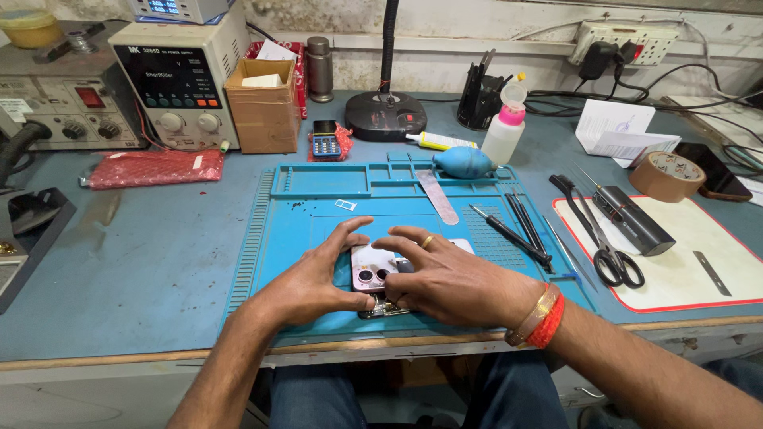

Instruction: The person unscrews the back of a smartphone with a screwdriver, then pries off the back cover by hand and lifts the battery out of the phone body, placing the empty frame aside on the repair mat.

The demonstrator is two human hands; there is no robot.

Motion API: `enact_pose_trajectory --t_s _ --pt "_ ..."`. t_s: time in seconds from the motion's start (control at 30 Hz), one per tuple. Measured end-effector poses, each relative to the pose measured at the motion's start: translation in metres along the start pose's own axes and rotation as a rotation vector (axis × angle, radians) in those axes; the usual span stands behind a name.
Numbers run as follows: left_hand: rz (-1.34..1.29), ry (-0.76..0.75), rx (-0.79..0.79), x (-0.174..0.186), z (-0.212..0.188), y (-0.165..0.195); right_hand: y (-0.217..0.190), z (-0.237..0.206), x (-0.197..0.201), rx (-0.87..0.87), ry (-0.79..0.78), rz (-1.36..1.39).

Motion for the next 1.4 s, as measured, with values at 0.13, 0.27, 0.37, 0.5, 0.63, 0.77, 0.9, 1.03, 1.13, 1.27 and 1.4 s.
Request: enact_pose_trajectory --t_s 0.13,0.27,0.37,0.5,0.63,0.77,0.9,1.03,1.13,1.27,1.4 --pt "0.142 -0.031 0.065 -0.005 -0.001 0.000 0.008 -0.009 0.004 -0.031 0.043 0.114" --pt "0.160 -0.042 0.120 -0.006 -0.005 -0.001 0.035 -0.031 0.004 -0.307 0.088 0.602" --pt "0.033 -0.050 0.009 -0.002 -0.003 0.006 0.044 -0.056 0.014 -0.433 0.403 0.309" --pt "0.029 -0.029 -0.040 0.000 -0.003 0.006 0.055 -0.095 0.011 -0.588 0.538 0.068" --pt "0.034 -0.019 0.015 0.001 -0.002 0.004 0.091 -0.129 0.008 -0.768 0.501 -0.054" --pt "0.035 -0.006 0.030 0.002 -0.002 0.006 0.130 -0.153 0.001 -0.956 0.439 -0.097" --pt "0.036 -0.008 0.032 0.003 -0.003 0.005 0.164 -0.174 -0.001 -1.114 0.241 -0.108" --pt "0.002 -0.006 0.024 0.003 -0.001 0.000 0.184 -0.190 -0.008 -1.303 0.029 -0.024" --pt "-0.012 -0.002 0.012 0.003 -0.001 -0.003 0.188 -0.193 -0.010 -1.317 -0.041 0.017" --pt "-0.030 -0.002 -0.017 0.003 0.000 -0.002 0.195 -0.200 -0.019 -1.387 -0.163 0.165" --pt "-0.023 0.005 0.012 0.002 0.001 -0.003 0.203 -0.199 -0.018 -1.323 -0.161 0.047"
Point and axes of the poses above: each hand's wrist, its own z-axis towards the middle knuckle, its own x-axis out of the back of the hand, y = z × x, the point moved 6 cm from there along z, towards the middle knuckle, and after that the axes turned 12 degrees about -z, right-handed, at the moved point
